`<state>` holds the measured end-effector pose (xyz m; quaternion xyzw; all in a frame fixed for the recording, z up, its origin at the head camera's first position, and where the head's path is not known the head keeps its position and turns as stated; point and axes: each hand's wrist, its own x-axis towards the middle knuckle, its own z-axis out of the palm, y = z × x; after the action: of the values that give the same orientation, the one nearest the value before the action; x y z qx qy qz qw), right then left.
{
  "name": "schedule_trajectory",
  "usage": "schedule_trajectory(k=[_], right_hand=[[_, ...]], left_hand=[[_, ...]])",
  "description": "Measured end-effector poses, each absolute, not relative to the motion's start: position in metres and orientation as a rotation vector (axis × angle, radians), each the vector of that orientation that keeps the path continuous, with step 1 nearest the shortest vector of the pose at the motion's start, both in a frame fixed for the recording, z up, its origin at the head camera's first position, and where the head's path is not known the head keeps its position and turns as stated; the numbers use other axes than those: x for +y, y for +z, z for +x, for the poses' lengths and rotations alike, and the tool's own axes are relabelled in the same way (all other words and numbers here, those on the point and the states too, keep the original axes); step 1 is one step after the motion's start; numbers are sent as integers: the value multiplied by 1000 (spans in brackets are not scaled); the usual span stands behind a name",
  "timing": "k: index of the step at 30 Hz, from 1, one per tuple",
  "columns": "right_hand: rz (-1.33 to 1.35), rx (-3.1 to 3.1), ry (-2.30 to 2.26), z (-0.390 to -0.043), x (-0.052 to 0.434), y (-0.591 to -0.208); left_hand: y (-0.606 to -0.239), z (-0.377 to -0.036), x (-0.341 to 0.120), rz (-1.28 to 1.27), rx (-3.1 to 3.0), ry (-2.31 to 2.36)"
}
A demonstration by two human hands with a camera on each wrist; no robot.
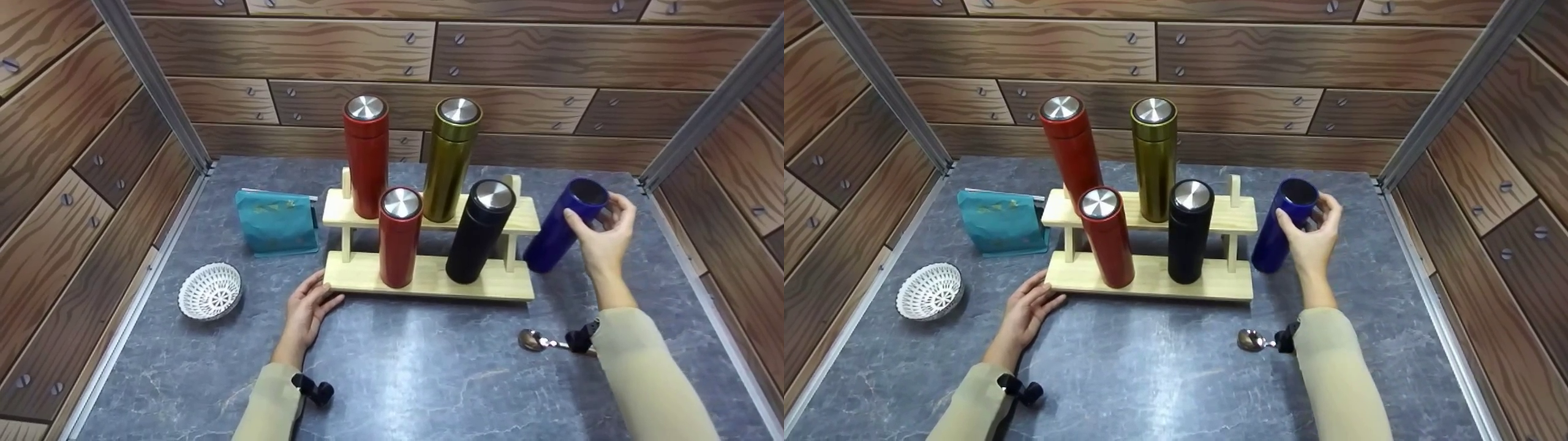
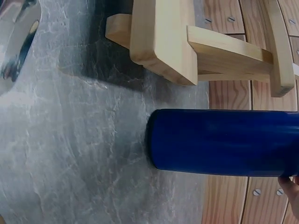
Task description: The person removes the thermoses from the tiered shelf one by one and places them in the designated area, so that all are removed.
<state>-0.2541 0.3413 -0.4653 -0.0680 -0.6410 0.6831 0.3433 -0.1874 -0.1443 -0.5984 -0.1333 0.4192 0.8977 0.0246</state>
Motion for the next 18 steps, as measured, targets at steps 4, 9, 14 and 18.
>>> schedule_trajectory(k=[4, 9, 14, 18], right_hand=[[-159, -1701, 1755, -253, 341, -467], [-127, -1764, 1739, -247, 340, -463], [-124, -1831, 1716, -235, 338, -456], [-125, -1826, 1700, -232, 346, -458]], left_hand=[[-598, -187, -144, -397, 1301, 2787], [-598, -186, -144, -388, 1311, 2801], [-598, -185, -144, -387, 1309, 2818], [-597, -184, -142, -421, 1339, 2809]])
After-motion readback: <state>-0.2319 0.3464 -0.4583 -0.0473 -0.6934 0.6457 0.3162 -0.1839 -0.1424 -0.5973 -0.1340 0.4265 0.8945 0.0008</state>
